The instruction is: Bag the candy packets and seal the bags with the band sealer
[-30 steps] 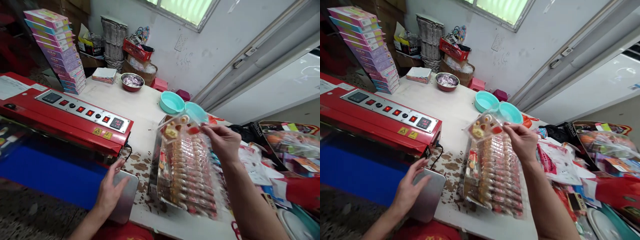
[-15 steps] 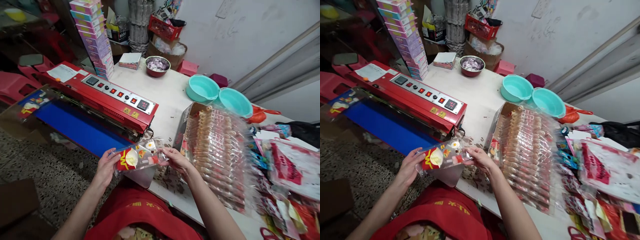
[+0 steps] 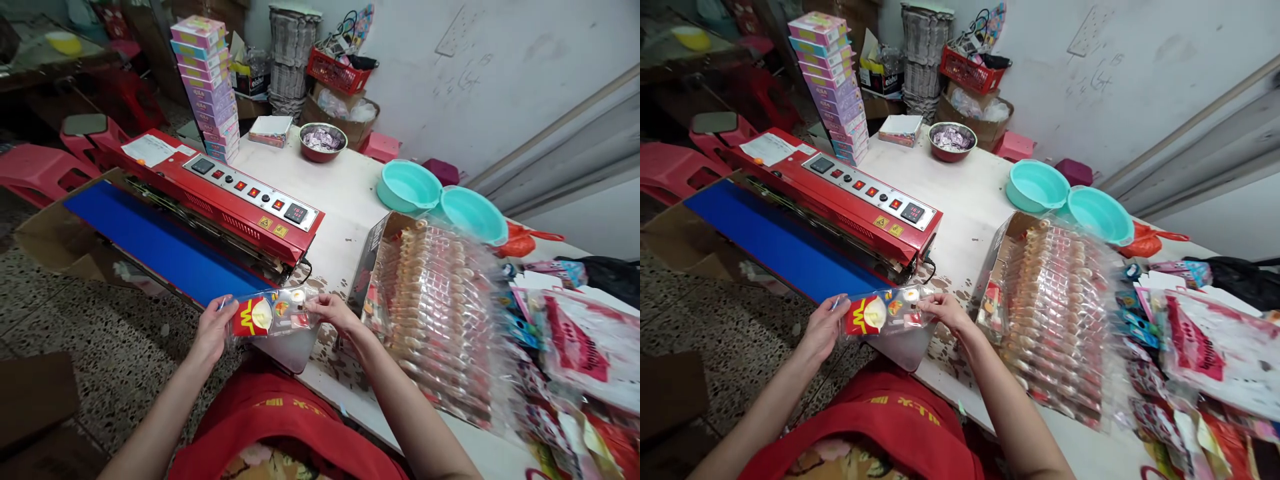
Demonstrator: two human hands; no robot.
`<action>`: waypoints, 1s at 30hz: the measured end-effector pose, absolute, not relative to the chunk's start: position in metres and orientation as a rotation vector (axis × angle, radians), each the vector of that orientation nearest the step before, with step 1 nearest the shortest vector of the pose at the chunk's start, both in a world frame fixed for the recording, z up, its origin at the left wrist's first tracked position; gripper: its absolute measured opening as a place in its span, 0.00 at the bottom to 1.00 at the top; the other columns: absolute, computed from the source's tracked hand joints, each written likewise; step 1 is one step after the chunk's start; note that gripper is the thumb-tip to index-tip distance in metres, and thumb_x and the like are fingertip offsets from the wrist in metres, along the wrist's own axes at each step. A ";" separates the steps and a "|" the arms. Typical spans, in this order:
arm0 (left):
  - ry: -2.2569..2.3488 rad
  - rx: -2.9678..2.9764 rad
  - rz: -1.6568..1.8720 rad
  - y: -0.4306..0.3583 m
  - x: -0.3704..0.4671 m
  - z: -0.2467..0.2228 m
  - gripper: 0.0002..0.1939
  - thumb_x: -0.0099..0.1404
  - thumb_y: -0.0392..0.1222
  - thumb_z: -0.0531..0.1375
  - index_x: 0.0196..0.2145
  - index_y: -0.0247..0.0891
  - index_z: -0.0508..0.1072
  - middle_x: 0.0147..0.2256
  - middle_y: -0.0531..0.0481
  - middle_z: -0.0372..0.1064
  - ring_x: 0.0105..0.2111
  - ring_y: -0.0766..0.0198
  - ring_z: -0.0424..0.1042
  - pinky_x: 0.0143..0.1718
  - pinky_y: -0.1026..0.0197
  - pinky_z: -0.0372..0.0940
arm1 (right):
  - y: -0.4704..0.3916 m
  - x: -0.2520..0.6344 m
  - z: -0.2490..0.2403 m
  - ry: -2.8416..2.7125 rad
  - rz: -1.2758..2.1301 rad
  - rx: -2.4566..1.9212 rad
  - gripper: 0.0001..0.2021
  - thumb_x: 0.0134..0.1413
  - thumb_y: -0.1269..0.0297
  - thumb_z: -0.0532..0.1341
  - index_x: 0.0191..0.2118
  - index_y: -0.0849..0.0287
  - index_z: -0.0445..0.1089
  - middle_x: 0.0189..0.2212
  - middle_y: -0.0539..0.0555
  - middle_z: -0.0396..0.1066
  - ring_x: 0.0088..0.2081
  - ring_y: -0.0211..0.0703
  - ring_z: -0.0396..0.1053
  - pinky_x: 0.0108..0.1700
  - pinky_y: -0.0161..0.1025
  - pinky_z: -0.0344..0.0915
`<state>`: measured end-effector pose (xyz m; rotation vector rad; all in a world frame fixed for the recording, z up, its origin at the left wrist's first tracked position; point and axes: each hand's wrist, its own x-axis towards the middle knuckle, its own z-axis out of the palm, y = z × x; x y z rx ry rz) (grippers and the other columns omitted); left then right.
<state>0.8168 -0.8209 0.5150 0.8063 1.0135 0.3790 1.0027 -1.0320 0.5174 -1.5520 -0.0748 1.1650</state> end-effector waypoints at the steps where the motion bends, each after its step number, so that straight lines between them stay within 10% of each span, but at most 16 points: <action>1: 1.038 0.778 0.406 -0.822 0.818 0.514 0.25 0.43 0.43 0.73 0.38 0.35 0.69 0.30 0.50 0.74 0.27 0.64 0.75 0.30 0.63 0.71 | -1.032 1.004 0.514 -0.089 1.131 -1.602 0.21 0.31 0.49 0.73 0.24 0.62 0.71 0.18 0.46 0.67 0.20 0.32 0.60 0.23 0.31 0.59; 23: 1.399 0.986 0.465 -0.787 0.759 0.494 0.10 0.50 0.37 0.65 0.25 0.35 0.65 0.23 0.49 0.74 0.18 0.63 0.72 0.18 0.66 0.67 | -1.062 1.026 0.486 -0.080 1.110 -1.829 0.25 0.28 0.46 0.72 0.19 0.60 0.61 0.20 0.47 0.62 0.25 0.33 0.59 0.28 0.34 0.61; 30: 1.543 1.365 0.419 -0.772 0.749 0.497 0.08 0.54 0.42 0.60 0.30 0.36 0.66 0.31 0.44 0.74 0.28 0.57 0.74 0.28 0.56 0.69 | -1.066 1.033 0.487 -0.077 1.129 -1.830 0.23 0.31 0.46 0.71 0.21 0.60 0.64 0.21 0.48 0.63 0.26 0.35 0.61 0.27 0.34 0.63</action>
